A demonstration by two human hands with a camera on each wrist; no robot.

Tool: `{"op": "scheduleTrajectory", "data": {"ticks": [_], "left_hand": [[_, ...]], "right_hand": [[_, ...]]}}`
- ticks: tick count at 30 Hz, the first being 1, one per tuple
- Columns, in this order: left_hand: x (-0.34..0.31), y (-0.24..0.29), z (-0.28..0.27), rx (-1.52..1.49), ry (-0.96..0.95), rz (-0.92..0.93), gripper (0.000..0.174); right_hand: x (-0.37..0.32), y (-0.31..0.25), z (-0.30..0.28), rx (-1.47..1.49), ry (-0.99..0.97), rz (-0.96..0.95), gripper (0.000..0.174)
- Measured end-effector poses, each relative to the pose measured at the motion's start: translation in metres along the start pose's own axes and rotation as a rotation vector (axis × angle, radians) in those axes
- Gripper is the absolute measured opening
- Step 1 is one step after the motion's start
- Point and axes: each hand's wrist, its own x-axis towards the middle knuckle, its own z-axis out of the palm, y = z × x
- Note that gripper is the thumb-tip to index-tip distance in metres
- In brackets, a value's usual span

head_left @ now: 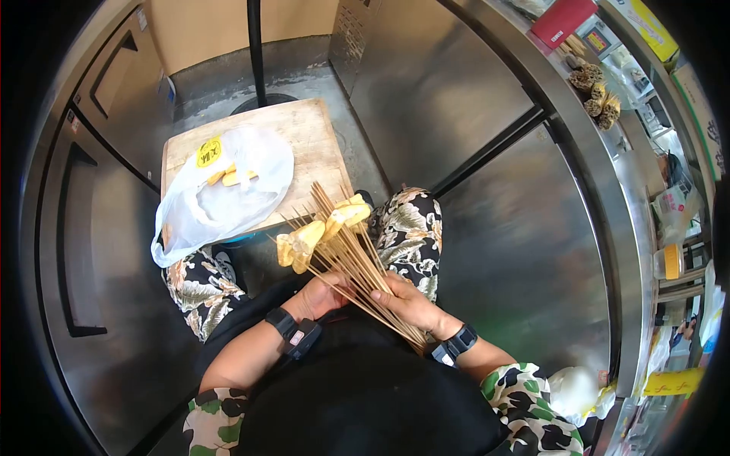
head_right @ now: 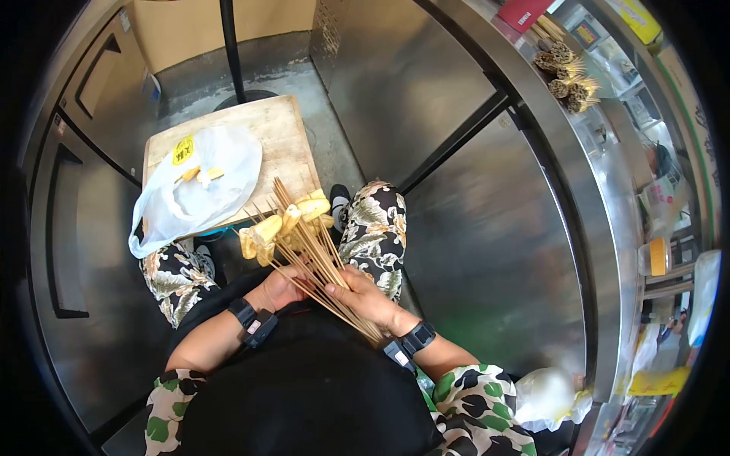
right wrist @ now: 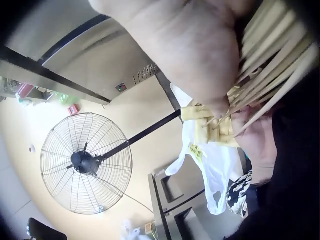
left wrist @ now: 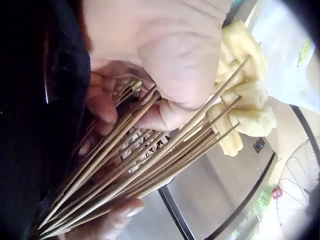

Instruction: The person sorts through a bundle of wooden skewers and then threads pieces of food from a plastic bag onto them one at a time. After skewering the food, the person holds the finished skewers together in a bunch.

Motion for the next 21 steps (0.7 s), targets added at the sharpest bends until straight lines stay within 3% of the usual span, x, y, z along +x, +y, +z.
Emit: {"op": "scheduleTrajectory", "data": {"ticks": [8,13,18,21], "left_hand": [[-0.006,0.011,0.042,0.002,-0.164,-0.019,0.065],[-0.014,0.019,0.067,-0.004,-0.108,0.010,0.072],[-0.022,0.035,0.072,0.128,-0.164,0.104,0.075],[-0.041,0.060,0.102,0.285,-0.155,0.219,0.068]], "right_hand": [[-0.020,-0.018,-0.013,0.145,0.006,-0.121,0.036],[-0.025,-0.035,-0.022,0.049,0.025,-0.187,0.035],[-0.019,-0.071,-0.035,-0.014,0.025,-0.307,0.031],[-0.010,-0.090,-0.044,0.014,-0.010,-0.309,0.032]]}}
